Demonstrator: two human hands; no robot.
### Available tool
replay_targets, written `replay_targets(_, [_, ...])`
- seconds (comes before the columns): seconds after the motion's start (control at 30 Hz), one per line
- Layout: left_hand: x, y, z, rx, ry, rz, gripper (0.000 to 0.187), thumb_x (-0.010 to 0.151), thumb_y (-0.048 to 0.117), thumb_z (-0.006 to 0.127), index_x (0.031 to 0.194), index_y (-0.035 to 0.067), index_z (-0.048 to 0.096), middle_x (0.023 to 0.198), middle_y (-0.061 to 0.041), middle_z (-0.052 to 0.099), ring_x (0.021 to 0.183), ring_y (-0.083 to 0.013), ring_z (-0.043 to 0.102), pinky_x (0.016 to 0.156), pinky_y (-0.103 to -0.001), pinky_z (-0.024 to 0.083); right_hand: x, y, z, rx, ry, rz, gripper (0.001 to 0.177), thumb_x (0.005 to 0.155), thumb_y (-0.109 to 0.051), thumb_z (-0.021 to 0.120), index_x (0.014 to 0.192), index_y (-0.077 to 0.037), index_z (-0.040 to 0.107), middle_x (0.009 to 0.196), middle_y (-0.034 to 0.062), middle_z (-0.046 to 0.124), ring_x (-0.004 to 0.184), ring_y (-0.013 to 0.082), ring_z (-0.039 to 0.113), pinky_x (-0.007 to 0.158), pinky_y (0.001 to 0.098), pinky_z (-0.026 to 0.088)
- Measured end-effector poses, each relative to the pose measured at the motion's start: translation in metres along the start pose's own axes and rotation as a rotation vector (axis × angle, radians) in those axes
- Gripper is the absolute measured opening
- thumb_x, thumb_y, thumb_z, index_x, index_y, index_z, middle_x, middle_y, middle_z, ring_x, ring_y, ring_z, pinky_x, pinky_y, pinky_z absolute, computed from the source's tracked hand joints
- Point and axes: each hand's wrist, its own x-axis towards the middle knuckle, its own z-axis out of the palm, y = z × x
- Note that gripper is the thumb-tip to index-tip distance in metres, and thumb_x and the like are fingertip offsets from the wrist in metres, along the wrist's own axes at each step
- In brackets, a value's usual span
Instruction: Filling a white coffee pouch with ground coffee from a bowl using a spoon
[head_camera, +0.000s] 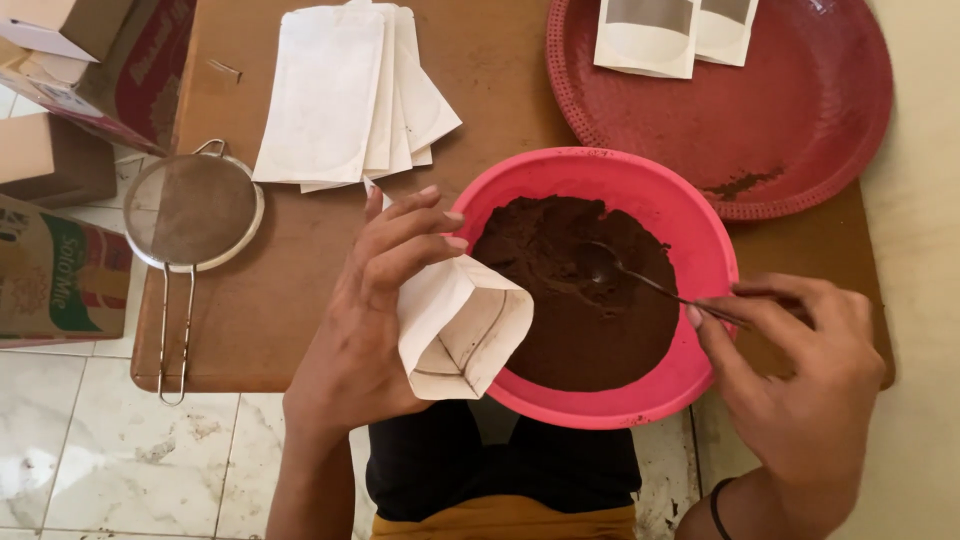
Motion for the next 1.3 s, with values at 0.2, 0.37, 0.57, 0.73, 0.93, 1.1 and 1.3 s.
replay_targets(0.2, [0.001,0.001,0.0,0.053,-0.018,-0.002,0.07,0.09,0.042,0.076,0.143,0.01,0.041,0.143,-0.015,0.05,0.153,-0.0404,0.041,0.137,-0.066,0.017,0.025,-0.032,0.01,0.305,0.0,-0.072,0.01,0.094,0.007,0.079,0.104,0.005,0.078,0.105,0.0163,0.076,0.092,0.0222,0.071,0.09,0.0324,0.055])
replay_targets(0.37, [0.003,0.012,-0.006,0.248,-0.085,-0.064,0.073,0.083,0.031,0.083,0.146,0.014,0.05,0.138,-0.012,0.052,0.141,-0.0387,0.049,0.131,-0.068,0.021,0.025,-0.035,0.006,0.279,-0.032,-0.118,0.008,0.097,0.005,0.072,0.105,0.004,0.076,0.105,0.015,0.076,0.092,0.0227,0.073,0.089,0.0326,0.057])
replay_targets(0.57, [0.005,0.023,-0.004,0.426,-0.159,-0.084,0.079,0.082,0.052,0.08,0.147,0.016,0.052,0.127,-0.012,0.056,0.123,-0.0346,0.054,0.123,-0.065,0.027,0.025,-0.036,-0.002,0.212,-0.018,-0.126,0.011,0.102,0.006,0.063,0.109,0.007,0.073,0.109,0.019,0.075,0.1,0.0289,0.073,0.095,0.0379,0.057])
replay_targets(0.73, [-0.001,0.025,-0.006,0.418,-0.251,-0.135,0.09,0.072,0.045,0.084,0.149,0.015,0.049,0.124,-0.014,0.054,0.122,-0.0339,0.055,0.121,-0.061,0.032,0.025,-0.039,-0.007,0.141,0.014,-0.172,0.014,0.103,0.008,0.062,0.112,0.009,0.073,0.104,0.0205,0.073,0.092,0.0311,0.071,0.087,0.0391,0.058])
replay_targets(0.93, [-0.008,0.028,-0.002,0.455,-0.276,-0.103,0.089,0.072,0.045,0.085,0.149,0.016,0.05,0.121,-0.013,0.054,0.119,-0.0315,0.054,0.119,-0.059,0.035,0.025,-0.033,-0.011,0.104,-0.023,-0.232,0.014,0.102,0.011,0.063,0.112,0.008,0.073,0.108,0.0186,0.075,0.098,0.0299,0.073,0.092,0.0383,0.06])
replay_targets(1.1, [-0.013,0.026,0.005,0.506,-0.27,-0.159,0.101,0.069,0.054,0.085,0.153,0.015,0.044,0.126,-0.015,0.053,0.117,-0.0373,0.054,0.114,-0.059,0.038,0.017,-0.035,-0.015,0.105,-0.074,-0.158,0.017,0.101,0.012,0.062,0.112,0.004,0.073,0.109,0.0135,0.075,0.1,0.0276,0.073,0.095,0.0379,0.057])
replay_targets(1.3, [-0.014,0.03,0.005,0.513,-0.264,-0.229,0.098,0.07,0.061,0.087,0.15,0.018,0.049,0.131,-0.013,0.054,0.111,-0.0413,0.055,0.1,-0.053,0.044,0.006,-0.033,-0.015,0.095,-0.021,0.036,0.008,0.104,0.004,0.068,0.108,0.006,0.075,0.106,0.0128,0.078,0.082,0.0168,0.073,0.075,0.0283,0.057])
